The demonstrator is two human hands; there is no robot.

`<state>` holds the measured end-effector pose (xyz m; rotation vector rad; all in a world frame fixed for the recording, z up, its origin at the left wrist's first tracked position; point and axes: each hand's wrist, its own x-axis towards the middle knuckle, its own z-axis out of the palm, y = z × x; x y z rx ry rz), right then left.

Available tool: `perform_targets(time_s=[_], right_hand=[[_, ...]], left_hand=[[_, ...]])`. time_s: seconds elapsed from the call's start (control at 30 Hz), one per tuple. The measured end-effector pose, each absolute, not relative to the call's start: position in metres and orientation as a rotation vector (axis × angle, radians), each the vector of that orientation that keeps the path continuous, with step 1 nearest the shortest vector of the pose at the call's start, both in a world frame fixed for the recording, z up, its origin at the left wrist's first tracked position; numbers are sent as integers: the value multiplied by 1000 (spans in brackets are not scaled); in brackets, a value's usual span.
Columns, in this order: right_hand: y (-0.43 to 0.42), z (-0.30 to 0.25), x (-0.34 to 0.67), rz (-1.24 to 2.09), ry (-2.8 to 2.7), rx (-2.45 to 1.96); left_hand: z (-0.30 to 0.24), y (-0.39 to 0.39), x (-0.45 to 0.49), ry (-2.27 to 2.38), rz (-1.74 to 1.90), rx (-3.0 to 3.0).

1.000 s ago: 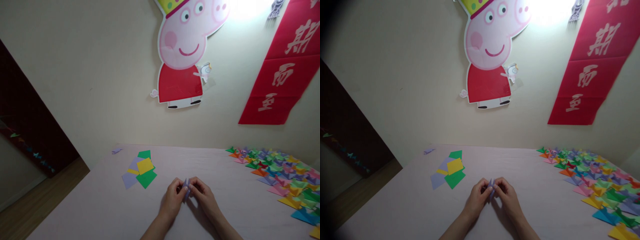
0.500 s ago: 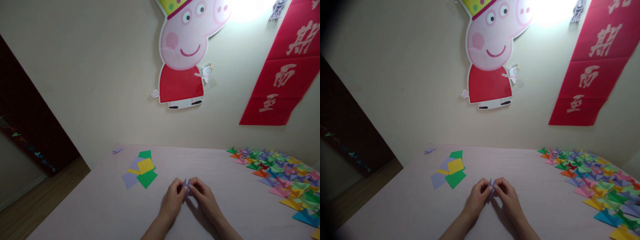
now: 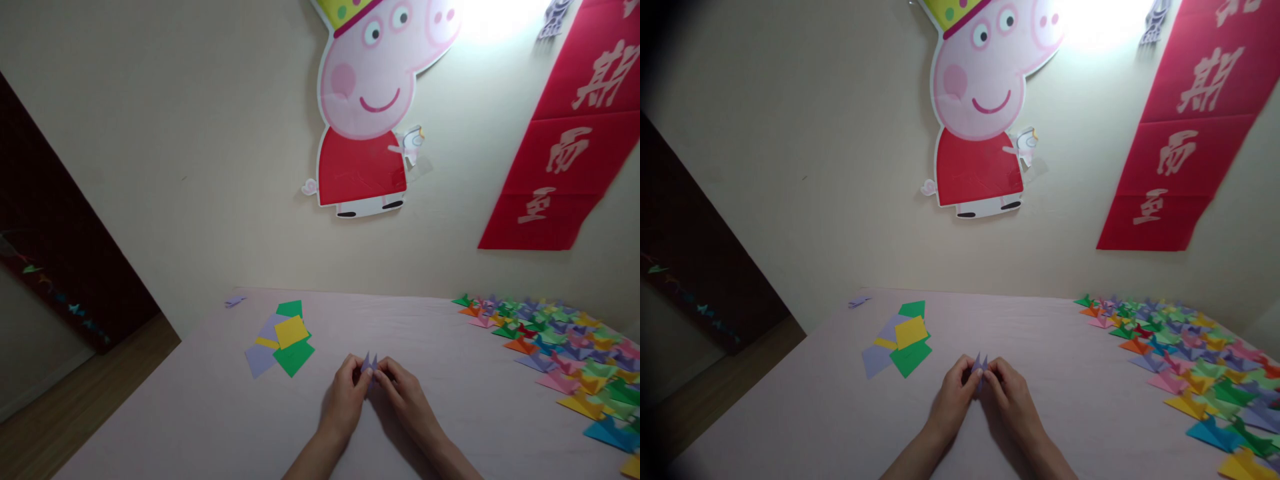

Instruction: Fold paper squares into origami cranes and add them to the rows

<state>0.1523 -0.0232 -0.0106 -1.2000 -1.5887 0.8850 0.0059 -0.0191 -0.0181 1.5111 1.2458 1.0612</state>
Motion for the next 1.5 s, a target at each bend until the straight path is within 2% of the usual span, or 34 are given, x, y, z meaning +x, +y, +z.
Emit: perform_targets(time_s=[0.4, 0.63, 1.5], right_hand=[[-21, -13, 153, 1011, -1475, -1154], [-23, -11, 157, 969, -1451, -1203], [-18, -12, 157, 1160, -1346, -1159]], left_hand=[[-19, -11, 5, 1088, 1164, 1301], [-9, -13, 5, 1095, 1237, 1314], [-4, -13, 3, 1052, 1184, 1336]])
